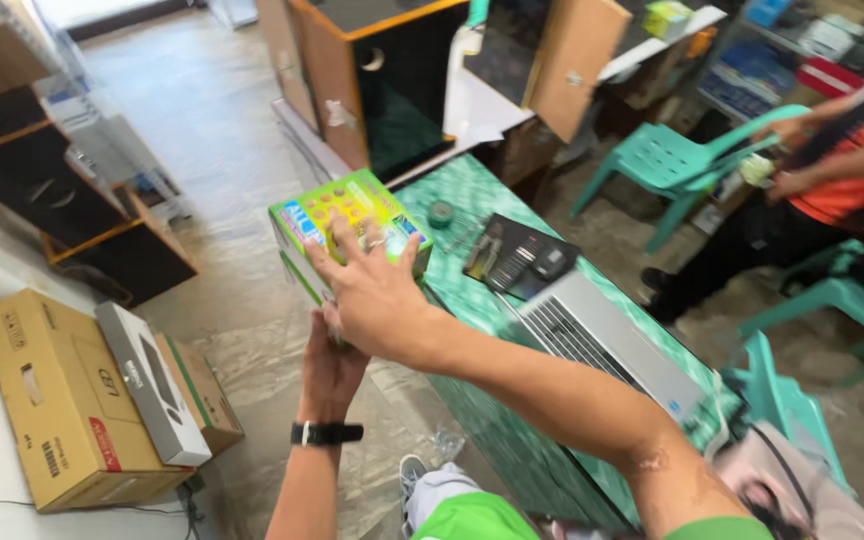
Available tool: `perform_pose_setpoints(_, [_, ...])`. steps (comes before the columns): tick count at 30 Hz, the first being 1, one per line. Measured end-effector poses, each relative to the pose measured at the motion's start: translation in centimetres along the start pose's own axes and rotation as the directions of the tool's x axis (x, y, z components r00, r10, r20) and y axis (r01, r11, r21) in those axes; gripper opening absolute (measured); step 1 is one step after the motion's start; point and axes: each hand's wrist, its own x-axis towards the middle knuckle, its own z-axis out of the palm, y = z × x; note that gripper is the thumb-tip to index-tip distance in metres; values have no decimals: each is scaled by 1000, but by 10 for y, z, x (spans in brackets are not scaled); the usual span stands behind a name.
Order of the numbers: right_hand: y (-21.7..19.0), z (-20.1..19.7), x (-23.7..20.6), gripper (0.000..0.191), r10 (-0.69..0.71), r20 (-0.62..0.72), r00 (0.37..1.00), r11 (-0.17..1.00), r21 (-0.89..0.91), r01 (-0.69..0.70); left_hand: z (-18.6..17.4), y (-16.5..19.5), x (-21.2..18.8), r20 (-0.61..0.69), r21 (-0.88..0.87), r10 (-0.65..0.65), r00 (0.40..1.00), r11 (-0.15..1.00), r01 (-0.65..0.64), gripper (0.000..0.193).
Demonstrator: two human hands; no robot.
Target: The person wraps green tape around a wooden box, seals an item in a plastic bag, and types on a laptop. They carry a black panel across the shop, open a wooden cabinet, handle white product boxes, retrieve packaged goods from shelves, and use a screwdriver on a small box.
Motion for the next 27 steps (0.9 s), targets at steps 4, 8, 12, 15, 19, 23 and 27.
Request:
perform_pose_setpoints(4, [12, 16, 71, 75, 49, 72, 996, 998, 29, -52, 4, 41, 53, -52, 132, 121, 991, 985, -113, 51])
perform_pose_setpoints(8, [35, 41, 126, 74, -78, -101, 992, 962, 253, 101, 19, 90, 100, -97, 257, 225, 970, 947, -194, 58])
perform_pose_setpoints(12, [69, 68, 185, 69, -25, -263, 964, 893, 427, 139, 19, 132, 150, -75, 347, 259, 963, 912, -218, 72])
perform_pose_setpoints(15, [93, 76, 228, 65, 111, -345, 932, 785, 606, 131, 10, 170, 201, -56, 371, 240, 969, 906, -203, 79])
perform_pose_setpoints(19, [106, 79, 294, 60, 472, -251, 845, 481, 877, -8, 7, 225, 269, 64, 443, 212, 975, 870, -218, 81])
perform_pose_setpoints(23, [119, 72, 338, 55, 569, -364, 737, 477, 877, 64, 30, 272, 337, 197, 524, 162, 967, 816, -243, 79])
perform_pose_setpoints(27, [144, 63, 357, 54, 317, -694, 646, 886, 460, 59, 60, 292, 386, 337, 624, 112, 935, 716, -311, 80])
